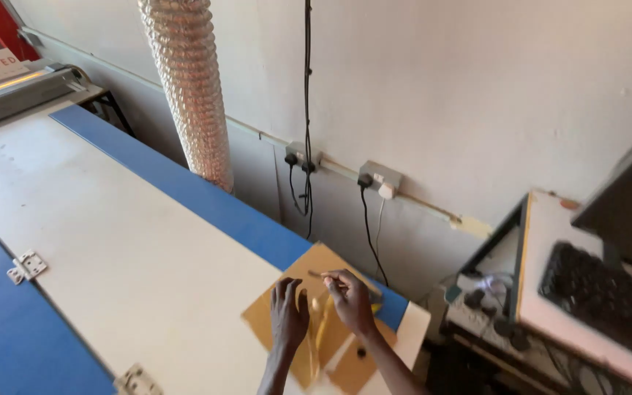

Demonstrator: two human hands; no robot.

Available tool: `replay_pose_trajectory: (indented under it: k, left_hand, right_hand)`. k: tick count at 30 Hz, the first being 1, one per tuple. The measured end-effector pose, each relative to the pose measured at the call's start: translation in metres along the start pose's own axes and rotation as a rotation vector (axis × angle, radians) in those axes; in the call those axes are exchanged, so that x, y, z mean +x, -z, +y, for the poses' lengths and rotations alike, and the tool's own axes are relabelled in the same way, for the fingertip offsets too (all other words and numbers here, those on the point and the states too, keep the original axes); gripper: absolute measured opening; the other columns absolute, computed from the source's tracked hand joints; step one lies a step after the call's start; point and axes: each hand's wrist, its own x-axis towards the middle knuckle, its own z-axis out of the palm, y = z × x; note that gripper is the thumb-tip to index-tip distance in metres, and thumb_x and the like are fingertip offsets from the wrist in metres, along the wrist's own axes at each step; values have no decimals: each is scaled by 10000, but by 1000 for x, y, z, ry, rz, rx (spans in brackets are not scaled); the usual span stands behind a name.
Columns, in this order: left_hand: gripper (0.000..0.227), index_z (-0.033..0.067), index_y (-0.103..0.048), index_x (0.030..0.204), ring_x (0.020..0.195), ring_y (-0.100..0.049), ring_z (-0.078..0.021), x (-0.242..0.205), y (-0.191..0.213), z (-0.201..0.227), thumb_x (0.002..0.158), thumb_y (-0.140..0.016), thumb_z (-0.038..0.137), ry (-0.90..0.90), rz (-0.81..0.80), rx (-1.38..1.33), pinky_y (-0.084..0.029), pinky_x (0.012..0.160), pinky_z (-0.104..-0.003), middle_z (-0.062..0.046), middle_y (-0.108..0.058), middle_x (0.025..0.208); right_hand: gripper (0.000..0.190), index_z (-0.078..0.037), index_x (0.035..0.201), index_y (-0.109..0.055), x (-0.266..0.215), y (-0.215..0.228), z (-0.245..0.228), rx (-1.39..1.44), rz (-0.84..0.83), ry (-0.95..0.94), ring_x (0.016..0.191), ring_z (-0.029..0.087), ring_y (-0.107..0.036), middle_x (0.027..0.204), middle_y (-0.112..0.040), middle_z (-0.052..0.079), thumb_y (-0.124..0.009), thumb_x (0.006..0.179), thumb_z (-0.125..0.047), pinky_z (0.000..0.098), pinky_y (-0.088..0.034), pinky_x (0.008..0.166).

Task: The person aligns white signs with orange text on a metal workbench using a glowing orange laser line as a guide. They repeatedly adjust the position of the signs to ensure they are straight and properly spaced.

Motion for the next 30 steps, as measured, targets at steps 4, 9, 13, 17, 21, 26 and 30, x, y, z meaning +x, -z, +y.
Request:
replay_pose_trajectory:
  k: [4, 9, 13, 17, 21, 26, 30]
  left_hand:
    - [369, 105, -680, 1416, 1317, -581, -391, 150, -51, -48, 1151, -563, 333, 128, 139, 98, -507, 1067, -551, -125, -635, 1438]
    - [664, 160, -591, 1584, 1683, -361, -421, 279, -80, -147, 1074, -587, 585, 389, 136, 427, -334, 1331, -579, -144, -525, 1695]
    - [887, 212, -452, 1710, 1749, -233, -372, 336, -77, -164, 1050, -390, 801, 508, -58, 752, -171, 1361, -708, -102, -385, 1827]
    - [929, 206, -417, 1738, 1732, -268, -360, 350, -80, -186, 1032, -470, 807, 482, -50, 789, -180, 1331, -759, -86, -405, 1816]
    - [885, 160, -456, 1699, 1732, -283, -363, 347, -80, -180, 1062, -434, 774, 499, -53, 741, -153, 1338, -740, -123, -456, 1782]
    - [768, 216, -514, 1620, 1744, -252, -251, 362, -73, -177, 1043, -524, 723, 627, -141, 729, -180, 1392, -712, -7, -448, 1771]
    - [767, 270, -427, 1689, 1790, -140, -226, 388, -64, -170, 1102, -449, 764, 795, -384, 720, -119, 1419, -687, 31, -352, 1827]
  right_hand:
    - [292, -102, 1199, -863, 171, 24, 52, -84, 199, 83, 1077, 244, -844, 1148, -859, 61, -649, 1082, -261, 370, -652, 947]
    - [380, -54, 1465, -699, 371, -3, 111, -398, 125, 319, 1347, 330, -665, 1435, -728, 132, -638, 1142, -245, 454, -622, 1060]
    - [483, -38, 1559, -535, 485, -39, 139, -615, -26, 557, 1438, 469, -526, 1548, -586, 224, -504, 1189, -347, 597, -483, 1158]
    - [233, -66, 1286, -734, 528, -68, 133, -542, 129, 589, 1055, 366, -638, 1147, -704, 134, -723, 1125, -234, 500, -514, 889]
    - [337, -36, 1145, -698, 558, -83, 157, -753, 257, 562, 984, 339, -631, 1091, -681, 119, -799, 1067, -348, 497, -509, 848]
    - [281, -82, 991, -744, 567, -80, 147, -855, 212, 585, 967, 311, -672, 1032, -745, 104, -623, 1142, -285, 478, -538, 854]
    - [275, -98, 906, -697, 576, -76, 146, -835, 277, 775, 851, 301, -632, 913, -687, 96, -656, 1125, -258, 468, -503, 729]
